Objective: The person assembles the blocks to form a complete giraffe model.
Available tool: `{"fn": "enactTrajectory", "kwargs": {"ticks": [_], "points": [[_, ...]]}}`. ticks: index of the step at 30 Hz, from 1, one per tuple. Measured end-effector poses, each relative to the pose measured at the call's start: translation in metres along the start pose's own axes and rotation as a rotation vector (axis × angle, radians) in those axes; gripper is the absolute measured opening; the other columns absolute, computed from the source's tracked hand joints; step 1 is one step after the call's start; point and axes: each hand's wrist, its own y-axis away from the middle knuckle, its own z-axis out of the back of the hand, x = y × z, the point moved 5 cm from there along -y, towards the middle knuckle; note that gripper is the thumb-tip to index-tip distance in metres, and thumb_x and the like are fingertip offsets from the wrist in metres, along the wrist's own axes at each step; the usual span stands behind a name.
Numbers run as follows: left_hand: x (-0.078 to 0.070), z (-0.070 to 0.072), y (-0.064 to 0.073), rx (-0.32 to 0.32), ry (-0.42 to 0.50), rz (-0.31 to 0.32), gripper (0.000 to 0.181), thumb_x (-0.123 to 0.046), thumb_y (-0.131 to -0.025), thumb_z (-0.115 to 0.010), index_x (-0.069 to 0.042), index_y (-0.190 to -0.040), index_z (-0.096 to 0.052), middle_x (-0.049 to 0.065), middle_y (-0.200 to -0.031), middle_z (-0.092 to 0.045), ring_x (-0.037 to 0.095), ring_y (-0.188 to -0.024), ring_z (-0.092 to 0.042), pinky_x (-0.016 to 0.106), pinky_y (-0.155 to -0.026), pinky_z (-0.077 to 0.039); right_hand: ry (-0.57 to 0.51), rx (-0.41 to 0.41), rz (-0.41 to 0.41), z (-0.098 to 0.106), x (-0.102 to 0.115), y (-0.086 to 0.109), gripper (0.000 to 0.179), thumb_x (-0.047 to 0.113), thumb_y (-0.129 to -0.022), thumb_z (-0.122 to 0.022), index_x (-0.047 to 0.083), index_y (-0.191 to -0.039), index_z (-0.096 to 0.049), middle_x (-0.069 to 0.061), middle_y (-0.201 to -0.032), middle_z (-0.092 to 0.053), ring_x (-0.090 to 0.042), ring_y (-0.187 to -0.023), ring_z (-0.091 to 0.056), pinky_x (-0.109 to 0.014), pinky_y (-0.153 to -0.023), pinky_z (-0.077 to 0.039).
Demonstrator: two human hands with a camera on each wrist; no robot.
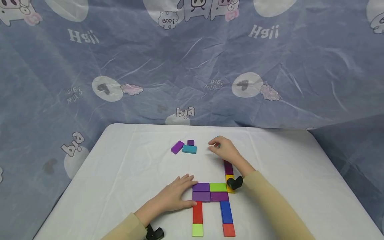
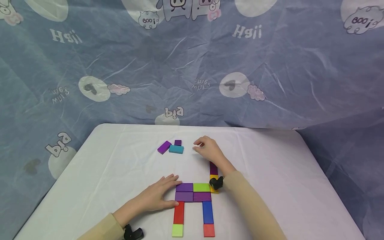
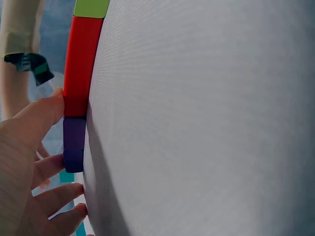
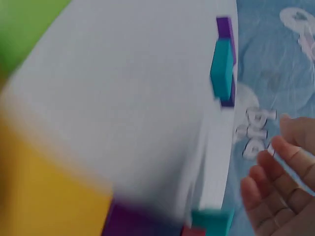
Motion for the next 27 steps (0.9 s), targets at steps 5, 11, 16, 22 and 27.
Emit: {"fn": "enactTrajectory", "kwargs": {"ticks": [5, 11, 16, 22, 27], "points": [[0.001, -0.001, 0.000, 0.010, 0.010, 0.007, 0.069, -0.054, -0.087, -0.067, -0.021, -0.145, -0.049, 0.006, -0.155, -0.042, 0.027, -0.147, -0.034, 0.049, -0.121, -0.027, 0.020, 0.128, 0.005, -0.029, 0.028, -0.011, 0.033, 0.022, -0.092, -0.068, 0.005, -0.121, -0.068, -0.014, -0.124, -0.065, -0.032, -0.116, -0.062, -0.047, -0.098, -0.053], [0.001, 0.000, 0.000, 0.007, 0.016, -0.004, 0.069, -0.053, -0.087, -0.067, -0.020, -0.144, -0.050, 0.007, -0.155, -0.042, 0.028, -0.147, -0.034, 0.049, -0.121, -0.026, 0.069, 0.154, -0.001, -0.053, 0.042, -0.021, 0.036, 0.020, -0.090, -0.071, 0.003, -0.122, -0.067, -0.015, -0.122, -0.062, -0.027, -0.107, -0.061, -0.043, -0.098, -0.051], [-0.002, 0.000, 0.001, -0.001, 0.019, -0.018, 0.069, -0.053, -0.087, -0.067, -0.019, -0.144, -0.050, 0.007, -0.155, -0.042, 0.028, -0.147, -0.034, 0.050, -0.121, -0.027, 0.137, 0.118, -0.018, -0.064, 0.044, -0.024, 0.037, 0.020, -0.089, -0.073, 0.002, -0.121, -0.067, -0.014, -0.116, -0.062, -0.024, -0.100, -0.061, -0.041, -0.098, -0.051], [-0.002, 0.000, 0.001, -0.009, 0.027, -0.030, 0.069, -0.054, -0.087, -0.067, -0.018, -0.144, -0.050, 0.008, -0.155, -0.042, 0.029, -0.146, -0.035, 0.051, -0.120, -0.028, 0.175, 0.089, -0.073, -0.070, 0.044, -0.026, 0.038, 0.022, -0.088, -0.075, 0.002, -0.118, -0.066, -0.013, -0.109, -0.062, -0.025, -0.098, -0.062, -0.041, -0.096, -0.053], [-0.002, 0.000, 0.001, -0.014, 0.019, -0.029, 0.070, -0.054, -0.087, -0.067, -0.019, -0.144, -0.050, 0.008, -0.155, -0.043, 0.029, -0.146, -0.035, 0.051, -0.120, -0.028, 0.176, 0.074, -0.104, -0.071, 0.046, -0.025, 0.036, 0.020, -0.085, -0.077, -0.001, -0.113, -0.068, -0.013, -0.105, -0.062, -0.024, -0.092, -0.061, -0.039, -0.093, -0.054]]}}
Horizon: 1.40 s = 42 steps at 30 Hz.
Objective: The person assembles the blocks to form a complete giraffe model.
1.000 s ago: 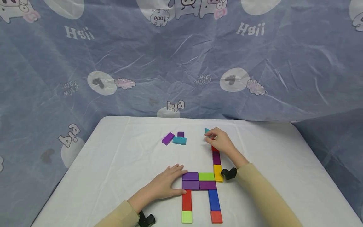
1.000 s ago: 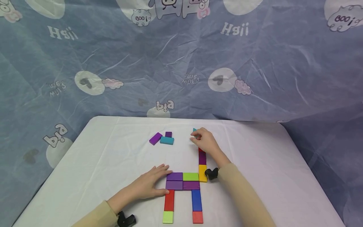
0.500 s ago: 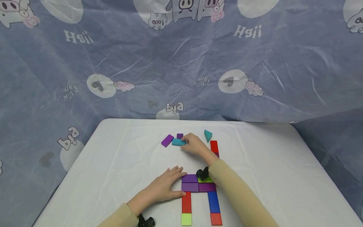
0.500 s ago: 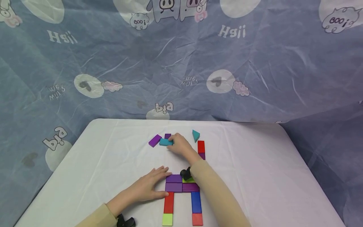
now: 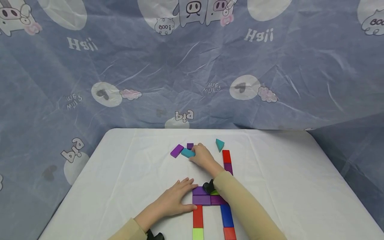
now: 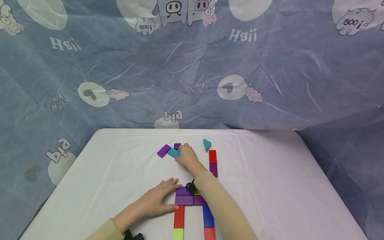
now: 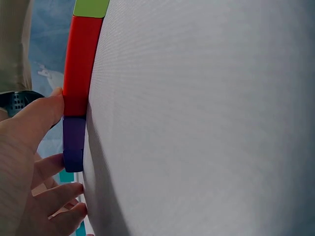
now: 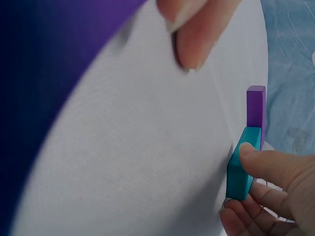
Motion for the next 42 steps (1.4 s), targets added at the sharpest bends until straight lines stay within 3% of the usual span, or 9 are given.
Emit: {"fn": "enactTrajectory", "kwargs": {"ticks": [6, 11, 17, 21, 25, 30, 34, 42], "points": [[0.002, -0.002, -0.001, 0.004, -0.004, 0.006, 0.069, -0.053, -0.087, -0.068, -0.019, -0.144, -0.050, 0.008, -0.155, -0.042, 0.028, -0.146, -0.035, 0.050, -0.120, -0.027, -0.012, -0.008, -0.030, 0.008, -0.002, 0.005, 0.036, 0.021, -0.079, -0.079, -0.001, -0.107, -0.070, -0.011, -0.101, -0.064, -0.022, -0.088, -0.060, -0.039, -0.089, -0.055], [0.002, -0.001, -0.001, 0.011, -0.008, 0.018, 0.069, -0.053, -0.087, -0.068, -0.019, -0.144, -0.050, 0.007, -0.155, -0.042, 0.027, -0.147, -0.035, 0.049, -0.121, -0.027, -0.117, -0.071, -0.094, 0.036, -0.019, 0.006, 0.038, 0.024, -0.081, -0.077, -0.001, -0.109, -0.069, -0.014, -0.106, -0.065, -0.024, -0.092, -0.061, -0.040, -0.087, -0.055], [0.001, 0.000, 0.000, 0.003, -0.011, 0.019, 0.069, -0.052, -0.086, -0.069, -0.019, -0.144, -0.050, 0.007, -0.155, -0.043, 0.027, -0.147, -0.035, 0.049, -0.121, -0.027, -0.218, -0.151, -0.230, 0.083, -0.068, 0.007, 0.044, 0.027, -0.087, -0.069, -0.001, -0.120, -0.064, -0.019, -0.113, -0.064, -0.030, -0.097, -0.060, -0.042, -0.086, -0.054], [0.002, -0.001, 0.000, 0.000, -0.015, 0.012, 0.069, -0.052, -0.087, -0.068, -0.020, -0.144, -0.049, 0.006, -0.155, -0.042, 0.026, -0.147, -0.034, 0.048, -0.121, -0.026, -0.242, -0.211, -0.313, 0.103, -0.107, 0.013, 0.047, 0.028, -0.089, -0.065, -0.004, -0.122, -0.061, -0.023, -0.115, -0.062, -0.032, -0.098, -0.057, -0.043, -0.087, -0.054], [0.002, -0.001, 0.000, -0.002, -0.019, 0.006, 0.069, -0.054, -0.087, -0.067, -0.021, -0.145, -0.049, 0.006, -0.155, -0.042, 0.026, -0.147, -0.034, 0.048, -0.121, -0.026, -0.218, -0.248, -0.388, 0.108, -0.139, 0.022, 0.046, 0.027, -0.090, -0.064, -0.009, -0.119, -0.059, -0.026, -0.115, -0.060, -0.034, -0.098, -0.054, -0.045, -0.088, -0.053], [0.002, -0.002, 0.001, -0.005, -0.022, 0.000, 0.069, -0.053, -0.087, -0.068, -0.020, -0.144, -0.049, 0.007, -0.155, -0.042, 0.026, -0.147, -0.035, 0.049, -0.121, -0.027, -0.150, -0.205, -0.453, 0.099, -0.159, 0.030, 0.044, 0.024, -0.090, -0.064, -0.011, -0.115, -0.058, -0.028, -0.114, -0.059, -0.035, -0.097, -0.054, -0.047, -0.089, -0.051], [0.002, -0.002, 0.001, -0.006, -0.022, -0.003, 0.068, -0.053, -0.087, -0.068, -0.020, -0.144, -0.049, 0.006, -0.155, -0.042, 0.026, -0.146, -0.035, 0.049, -0.121, -0.027, -0.114, -0.199, -0.412, 0.093, -0.163, 0.031, 0.047, 0.024, -0.091, -0.066, -0.011, -0.121, -0.056, -0.030, -0.116, -0.057, -0.038, -0.101, -0.054, -0.050, -0.094, -0.050], [0.002, -0.003, 0.002, -0.021, -0.026, -0.015, 0.068, -0.054, -0.087, -0.067, -0.020, -0.144, -0.050, 0.007, -0.154, -0.043, 0.027, -0.146, -0.037, 0.050, -0.120, -0.029, -0.031, -0.165, -0.181, 0.088, -0.158, 0.027, 0.037, 0.012, -0.096, -0.061, -0.001, -0.131, -0.061, -0.029, -0.114, -0.056, -0.036, -0.096, -0.056, -0.048, -0.088, -0.052]]}}
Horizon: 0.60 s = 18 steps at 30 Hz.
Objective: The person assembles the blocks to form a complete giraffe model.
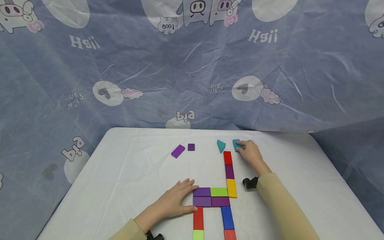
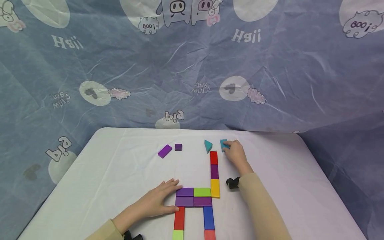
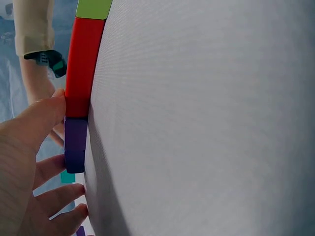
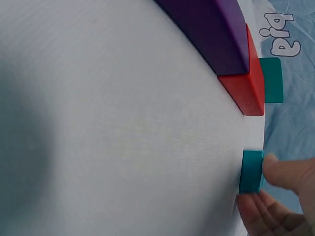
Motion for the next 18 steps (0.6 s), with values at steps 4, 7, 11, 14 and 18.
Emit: {"fn": "enactTrajectory", "kwargs": {"ticks": [4, 7, 11, 14, 18], "points": [[0.000, -0.001, 0.000, 0.007, 0.002, 0.007, 0.068, -0.054, -0.087, -0.067, -0.020, -0.144, -0.050, 0.007, -0.155, -0.043, 0.027, -0.146, -0.036, 0.049, -0.120, -0.028, -0.001, 0.034, 0.041, -0.002, 0.000, -0.002, 0.037, 0.011, -0.096, -0.061, 0.002, -0.132, -0.061, -0.028, -0.119, -0.057, -0.034, -0.094, -0.059, -0.047, -0.088, -0.053], [0.000, -0.001, 0.000, 0.012, 0.001, 0.014, 0.069, -0.054, -0.087, -0.067, -0.021, -0.144, -0.049, 0.006, -0.155, -0.043, 0.026, -0.146, -0.036, 0.049, -0.120, -0.028, -0.006, 0.027, 0.071, -0.004, 0.001, -0.002, 0.036, 0.012, -0.096, -0.062, 0.002, -0.130, -0.063, -0.027, -0.118, -0.059, -0.032, -0.092, -0.059, -0.047, -0.086, -0.053], [0.000, -0.002, 0.000, 0.013, -0.004, 0.016, 0.069, -0.055, -0.087, -0.067, -0.021, -0.144, -0.049, 0.006, -0.154, -0.043, 0.026, -0.146, -0.036, 0.048, -0.120, -0.028, 0.010, 0.014, 0.120, -0.008, 0.005, -0.003, 0.036, 0.012, -0.096, -0.063, 0.001, -0.130, -0.062, -0.027, -0.128, -0.057, -0.037, -0.103, -0.061, -0.050, -0.094, -0.053], [0.000, -0.001, 0.000, 0.006, -0.003, 0.007, 0.069, -0.055, -0.087, -0.067, -0.021, -0.144, -0.050, 0.006, -0.154, -0.044, 0.026, -0.146, -0.037, 0.049, -0.120, -0.029, 0.024, 0.027, 0.135, -0.012, 0.009, -0.005, 0.038, 0.012, -0.097, -0.061, 0.001, -0.133, -0.059, -0.024, -0.144, -0.049, -0.040, -0.119, -0.057, -0.053, -0.104, -0.047], [-0.001, 0.000, 0.001, -0.008, 0.000, -0.009, 0.068, -0.055, -0.087, -0.066, -0.020, -0.143, -0.050, 0.008, -0.153, -0.045, 0.028, -0.145, -0.038, 0.051, -0.119, -0.030, 0.022, 0.063, 0.138, -0.015, 0.012, -0.009, 0.040, 0.011, -0.098, -0.059, 0.003, -0.137, -0.056, -0.018, -0.151, -0.044, -0.041, -0.133, -0.047, -0.054, -0.112, -0.039]]}}
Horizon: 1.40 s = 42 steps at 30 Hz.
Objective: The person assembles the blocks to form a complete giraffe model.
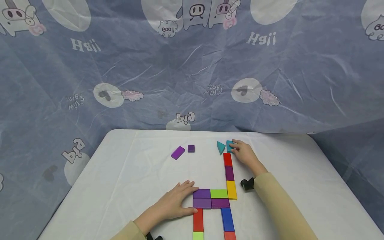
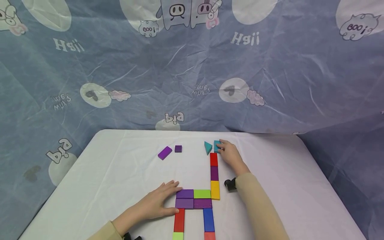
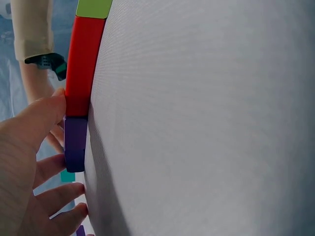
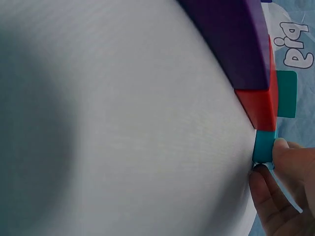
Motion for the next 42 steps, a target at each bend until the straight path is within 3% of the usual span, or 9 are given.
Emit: {"fn": "enactTrajectory", "kwargs": {"ticks": [19, 27, 36, 42], "points": [[-0.0004, -0.0007, 0.0000, -0.006, 0.001, -0.003, 0.068, -0.055, -0.087, -0.066, -0.020, -0.144, -0.050, 0.007, -0.153, -0.044, 0.028, -0.145, -0.038, 0.051, -0.119, -0.030, -0.039, 0.040, 0.014, -0.0069, 0.0080, -0.0018, 0.038, 0.010, -0.099, -0.054, 0.004, -0.137, -0.056, -0.017, -0.152, -0.043, -0.041, -0.141, -0.038, -0.054, -0.113, -0.036], [0.0000, -0.0001, -0.0008, 0.010, 0.005, 0.011, 0.069, -0.054, -0.087, -0.067, -0.020, -0.144, -0.049, 0.007, -0.155, -0.043, 0.027, -0.146, -0.036, 0.049, -0.120, -0.028, -0.063, 0.045, 0.018, -0.0080, 0.0077, 0.0008, 0.037, 0.011, -0.099, -0.054, 0.005, -0.136, -0.057, -0.016, -0.153, -0.043, -0.041, -0.139, -0.041, -0.054, -0.111, -0.039], [0.0003, 0.0003, -0.0001, 0.009, 0.015, 0.012, 0.069, -0.053, -0.087, -0.067, -0.020, -0.144, -0.049, 0.007, -0.155, -0.043, 0.027, -0.146, -0.036, 0.050, -0.120, -0.028, -0.057, 0.046, 0.032, -0.0091, 0.0095, 0.0029, 0.038, 0.011, -0.100, -0.054, 0.004, -0.136, -0.057, -0.016, -0.153, -0.042, -0.042, -0.141, -0.037, -0.056, -0.114, -0.033], [0.0006, -0.0001, -0.0005, 0.009, 0.013, 0.012, 0.069, -0.053, -0.087, -0.067, -0.020, -0.144, -0.049, 0.007, -0.155, -0.043, 0.027, -0.146, -0.036, 0.050, -0.120, -0.028, -0.067, 0.039, 0.043, -0.0088, 0.0099, 0.0048, 0.038, 0.009, -0.099, -0.054, 0.002, -0.136, -0.057, -0.018, -0.152, -0.043, -0.042, -0.137, -0.042, -0.055, -0.112, -0.038]]}}
